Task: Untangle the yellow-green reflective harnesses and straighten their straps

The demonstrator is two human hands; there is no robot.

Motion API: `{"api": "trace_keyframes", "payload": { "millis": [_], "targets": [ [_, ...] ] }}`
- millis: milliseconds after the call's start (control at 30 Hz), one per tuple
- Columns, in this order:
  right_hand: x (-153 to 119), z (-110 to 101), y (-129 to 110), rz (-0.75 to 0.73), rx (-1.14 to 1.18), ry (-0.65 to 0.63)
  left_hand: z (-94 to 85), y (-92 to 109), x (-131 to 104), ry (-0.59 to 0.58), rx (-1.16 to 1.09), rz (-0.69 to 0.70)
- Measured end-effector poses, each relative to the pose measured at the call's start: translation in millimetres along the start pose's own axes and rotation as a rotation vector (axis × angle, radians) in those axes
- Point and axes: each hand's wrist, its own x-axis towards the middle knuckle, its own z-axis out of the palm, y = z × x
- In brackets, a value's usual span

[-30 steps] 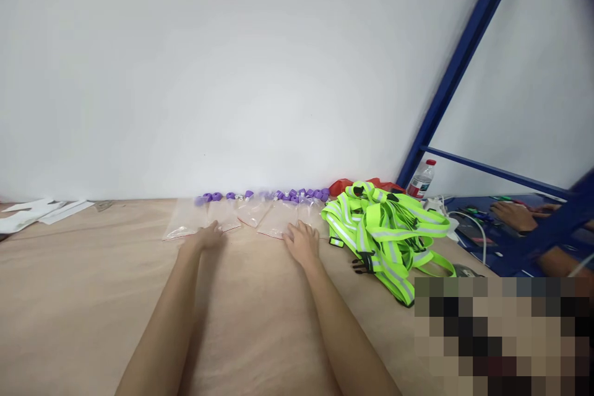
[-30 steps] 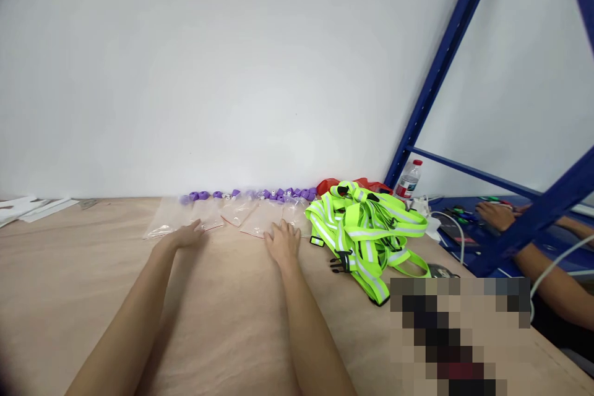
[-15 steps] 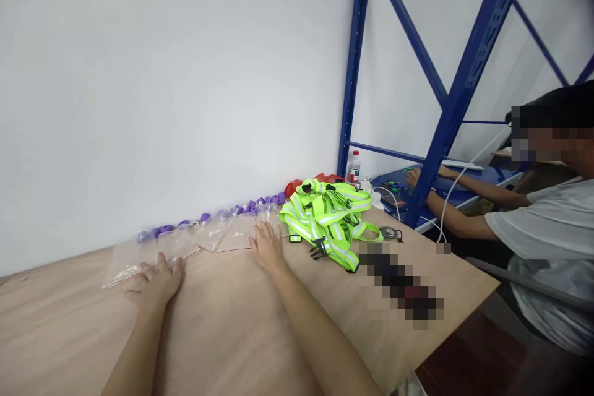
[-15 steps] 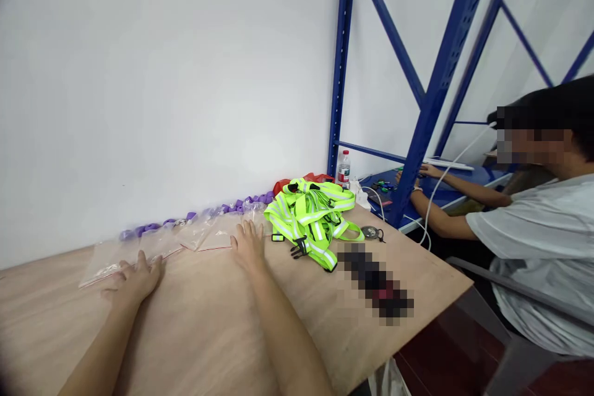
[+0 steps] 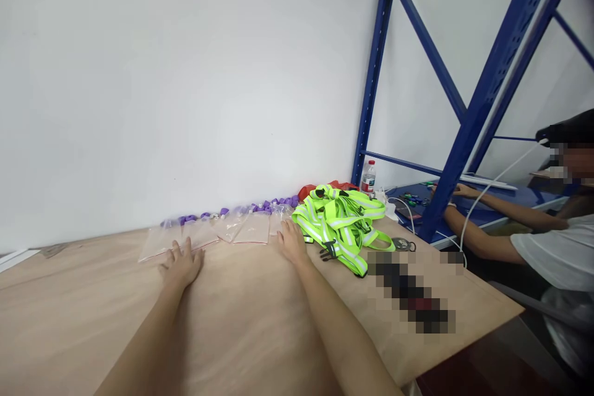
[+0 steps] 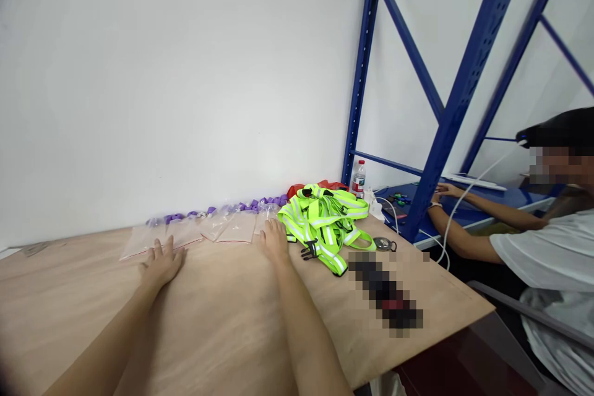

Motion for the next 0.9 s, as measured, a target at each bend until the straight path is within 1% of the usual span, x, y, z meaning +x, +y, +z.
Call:
{"api": "trace_keyframes", "payload": {
  "millis": [133,333,433,533,600,667,767,833,900],
  "targets": [
    [-2,-8,2,-0.067,-0.042,-0.05,-2.1,1,-2,-0.007,0.005,0.038],
    [-6,-23,-6,-0.191,-0.11,-0.13,-5.8,3,-7,0.008,0.002,0.142],
    [-8,-32,-7,-0.267,-0.136,-0.174,-7.1,3,-10,0.021,0.0,0.148],
    [-3,-44,-6,-0.325,-0.15,-0.207,-7.2,1,-12,0.024,0.004,0.146],
    [6,-56,-1,-0.336,-0.158,-0.206,-6.5,0,-13,0.022,0.006,0.149],
    [20,-73,6,-0.314,-0.166,-0.179,-5.5,-1,-13,0.014,0.005,0.153],
    [42,-110,26,-0.196,-0.194,-0.092,-3.7,-3,-12,-0.004,-0.006,0.154],
    [52,-136,44,-0.057,-0.22,-0.006,-2.5,-4,-11,-0.011,-0.021,0.152],
    [57,-158,65,0.126,-0.248,0.058,-1.4,-4,-10,-0.012,-0.042,0.15]
  ]
}}
